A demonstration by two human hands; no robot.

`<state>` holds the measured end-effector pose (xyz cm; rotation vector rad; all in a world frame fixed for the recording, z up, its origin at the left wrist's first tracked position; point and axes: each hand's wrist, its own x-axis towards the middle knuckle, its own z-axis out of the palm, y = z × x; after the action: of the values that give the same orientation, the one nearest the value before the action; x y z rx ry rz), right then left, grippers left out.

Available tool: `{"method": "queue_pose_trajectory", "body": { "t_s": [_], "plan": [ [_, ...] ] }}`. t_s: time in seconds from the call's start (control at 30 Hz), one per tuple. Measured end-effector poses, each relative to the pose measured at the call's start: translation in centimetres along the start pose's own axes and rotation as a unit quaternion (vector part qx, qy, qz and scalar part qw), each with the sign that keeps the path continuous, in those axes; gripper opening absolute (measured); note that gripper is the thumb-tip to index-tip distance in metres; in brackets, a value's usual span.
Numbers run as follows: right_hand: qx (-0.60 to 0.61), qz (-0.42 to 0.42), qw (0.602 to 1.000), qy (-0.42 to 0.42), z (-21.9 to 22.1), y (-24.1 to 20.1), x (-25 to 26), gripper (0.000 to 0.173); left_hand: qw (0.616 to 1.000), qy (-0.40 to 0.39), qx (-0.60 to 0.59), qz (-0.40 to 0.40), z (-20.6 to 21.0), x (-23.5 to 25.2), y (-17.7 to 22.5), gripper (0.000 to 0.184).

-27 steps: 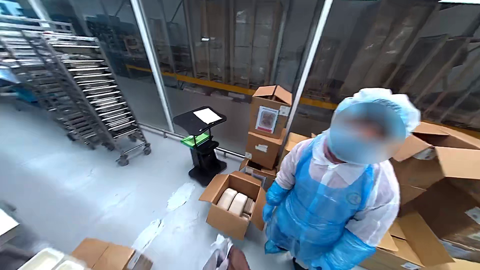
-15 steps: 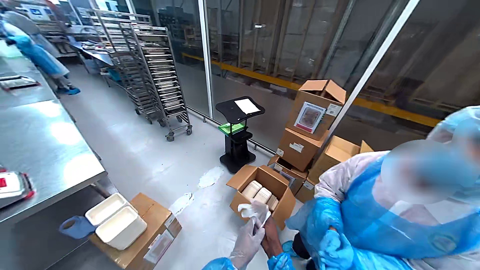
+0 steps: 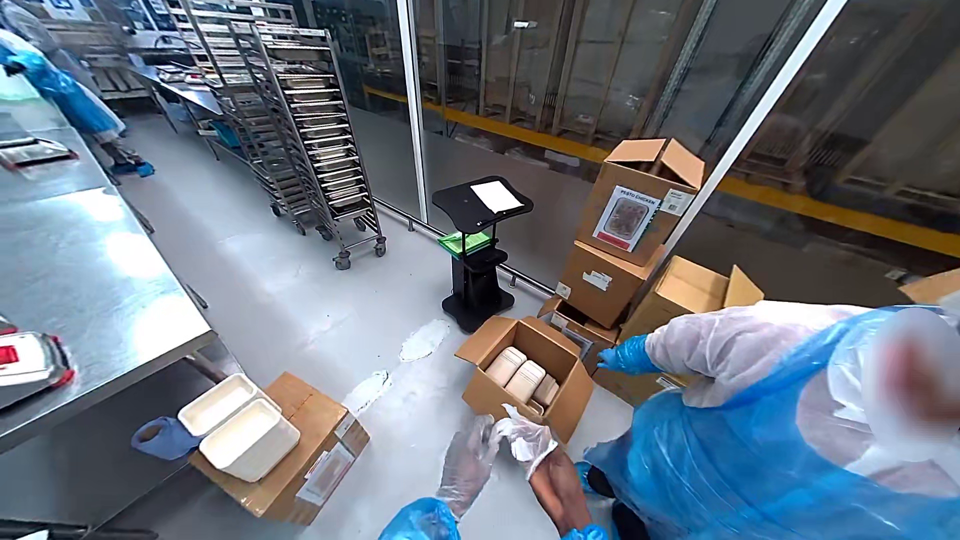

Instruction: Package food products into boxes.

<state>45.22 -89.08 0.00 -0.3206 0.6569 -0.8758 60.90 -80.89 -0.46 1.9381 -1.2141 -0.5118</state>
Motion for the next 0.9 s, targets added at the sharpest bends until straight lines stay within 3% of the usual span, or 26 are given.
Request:
{"method": "queue_pose_trajectory", "body": {
  "t_s": [0.1,0.2,0.27,0.37,0.47,0.53,0.6,0.7,0.9],
  "plan": [
    [-0.229,-0.090,0.969,0.010,-2.1,1.1,0.3,0.031,0.998,-0.054,-0.010,-0.020,-0.2,0.4,-0.3,0.022],
    [-0.516,-0.160,0.841,-0.018,-5.3,1.8,0.1,0.026,0.997,-0.063,-0.023,-0.041,-0.5,0.6,-0.5,0.020],
    [-0.599,-0.152,0.783,-0.062,-6.6,2.5,-0.5,0.024,0.996,-0.074,-0.023,-0.050,-0.4,0.8,-0.5,0.020],
    [-0.571,-0.094,0.807,-0.116,-6.4,3.0,-1.7,0.021,0.994,-0.067,-0.026,-0.086,0.2,0.9,-0.7,0.021],
    [-0.471,-0.062,0.876,-0.090,-6.5,3.5,-2.2,0.029,0.991,0.008,-0.044,-0.129,1.3,0.5,-1.1,0.038],
    [-0.311,-0.037,0.949,-0.026,-6.4,3.7,-1.6,0.039,0.987,0.042,-0.036,-0.148,1.8,-0.3,-0.4,0.048],
    [-0.133,-0.003,0.991,0.024,-5.4,2.9,-0.8,0.046,0.991,0.015,-0.046,-0.126,2.1,-1.9,1.0,0.048],
    [-0.018,0.026,0.999,0.040,-3.6,1.6,0.0,0.047,0.995,-0.073,-0.038,-0.058,3.9,-3.5,2.9,0.045],
    [0.009,0.008,0.998,0.062,-1.5,1.2,1.7,0.028,0.987,-0.130,0.020,-0.089,5.1,-0.8,4.3,0.028]
  ]
}}
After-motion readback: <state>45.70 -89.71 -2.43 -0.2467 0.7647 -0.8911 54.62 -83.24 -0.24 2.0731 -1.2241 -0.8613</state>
